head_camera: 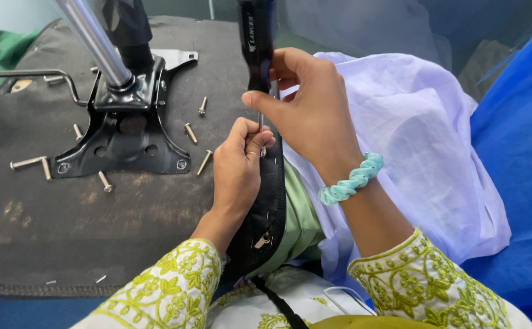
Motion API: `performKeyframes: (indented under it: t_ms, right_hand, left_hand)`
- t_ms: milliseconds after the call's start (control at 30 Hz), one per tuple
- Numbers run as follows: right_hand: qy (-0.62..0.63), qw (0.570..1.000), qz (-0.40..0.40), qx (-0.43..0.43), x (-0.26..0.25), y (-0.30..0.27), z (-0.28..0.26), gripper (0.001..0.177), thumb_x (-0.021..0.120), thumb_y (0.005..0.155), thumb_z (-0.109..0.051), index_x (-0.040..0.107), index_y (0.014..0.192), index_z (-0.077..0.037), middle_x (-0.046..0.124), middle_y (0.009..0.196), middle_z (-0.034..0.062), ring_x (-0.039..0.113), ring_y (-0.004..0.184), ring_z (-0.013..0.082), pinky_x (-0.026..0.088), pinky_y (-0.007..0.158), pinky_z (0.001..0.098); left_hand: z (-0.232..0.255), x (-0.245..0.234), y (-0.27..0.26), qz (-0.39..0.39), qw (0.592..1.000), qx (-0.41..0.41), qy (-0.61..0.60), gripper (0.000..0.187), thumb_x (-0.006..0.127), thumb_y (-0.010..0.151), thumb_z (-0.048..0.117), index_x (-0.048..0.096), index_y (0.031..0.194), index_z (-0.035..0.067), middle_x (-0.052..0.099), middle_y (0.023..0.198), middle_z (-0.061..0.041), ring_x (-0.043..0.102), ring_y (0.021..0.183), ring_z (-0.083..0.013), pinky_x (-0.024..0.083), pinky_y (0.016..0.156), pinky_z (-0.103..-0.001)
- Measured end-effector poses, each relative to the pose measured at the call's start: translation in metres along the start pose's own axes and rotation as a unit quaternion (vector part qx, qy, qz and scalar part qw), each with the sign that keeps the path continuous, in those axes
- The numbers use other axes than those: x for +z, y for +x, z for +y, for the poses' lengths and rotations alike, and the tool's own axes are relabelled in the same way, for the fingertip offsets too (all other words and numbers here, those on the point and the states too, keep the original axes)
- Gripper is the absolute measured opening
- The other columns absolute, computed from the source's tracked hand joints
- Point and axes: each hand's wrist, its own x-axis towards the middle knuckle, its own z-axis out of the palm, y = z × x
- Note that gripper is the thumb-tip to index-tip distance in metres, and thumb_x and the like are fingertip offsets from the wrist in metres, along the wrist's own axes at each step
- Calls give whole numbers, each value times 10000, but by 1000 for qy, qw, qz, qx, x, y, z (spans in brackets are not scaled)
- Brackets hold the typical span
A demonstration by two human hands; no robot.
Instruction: The person uses a screwdriver to fasten screws into the underside of an overturned chair seat. They hold the seat with one hand and turn the screwdriver with the other, securing the seat to the chair base.
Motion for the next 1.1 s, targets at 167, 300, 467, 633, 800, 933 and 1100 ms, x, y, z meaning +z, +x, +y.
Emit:
performKeyframes:
  t_ms: [167, 300, 467, 633, 800, 933, 1100]
  right_hand:
    - [73, 995, -71, -10, -7, 4, 6, 274, 727, 850, -133, 686, 1114, -72, 706, 999, -17, 648, 919, 83, 559, 749, 273]
    - [136, 979, -123, 92, -7, 9, 12, 176, 667, 940, -216, 613, 1070, -111, 577, 929, -57, 564, 897, 68, 606, 733, 268]
    - [18, 996, -88, -29, -11, 10, 14, 242, 734, 1021, -268, 618, 1065, -61, 570, 932, 1, 510, 870, 119, 476, 782, 282]
    - [148, 985, -91, -23, -18, 5, 6, 434, 813, 862, -138, 571, 1210, -43, 725, 1020, 31, 666, 888, 82, 553, 766, 253]
    - [204, 972, -110, 37, -10, -1, -5, 304, 667, 969, -101, 592, 1252, -20, 724, 1143, 5, 655, 955, 57, 588, 747, 243]
    - [194, 979, -60, 14, -4, -7, -8, 381, 634, 938, -138, 541, 1296, -49, 658, 1108, -31, 613, 985, 51, 567, 761, 228]
    - [28, 998, -32, -54, -11, -6, -5, 274, 824, 919, -153, 674, 1100, -13, 722, 962, 36, 647, 895, 119, 518, 794, 292]
  left_hand:
    - [4, 2, -2, -18, 999, 45, 4, 219, 556, 1044, 159, 594, 1236, 63, 785, 928, -59, 743, 812, -150, 577, 751, -296]
    - [5, 0, -4, -27, 996, 81, -20, 291, 506, 1015, 118, 636, 1272, 78, 801, 1012, -73, 777, 876, -175, 593, 801, -316]
    - [11, 1, -4, -9, 1000, 15, -4, 184, 586, 1031, 169, 698, 1129, 60, 812, 946, -61, 785, 895, -138, 599, 806, -290]
    - [14, -2, -6, -9, 1000, -26, 5, 170, 629, 992, 180, 692, 1059, 37, 818, 917, -58, 763, 813, -123, 580, 737, -289]
    - [14, 0, -3, -31, 999, 38, 17, 201, 559, 1025, 140, 642, 1174, 32, 791, 941, -78, 730, 814, -148, 563, 773, -291]
    - [12, 1, -1, -24, 999, 28, -4, 158, 586, 1018, 133, 683, 1084, 26, 795, 907, -79, 760, 819, -154, 588, 772, -296]
    - [13, 0, -3, -15, 999, 27, 23, 145, 621, 994, 137, 697, 1053, 28, 794, 884, -86, 748, 785, -168, 570, 744, -295]
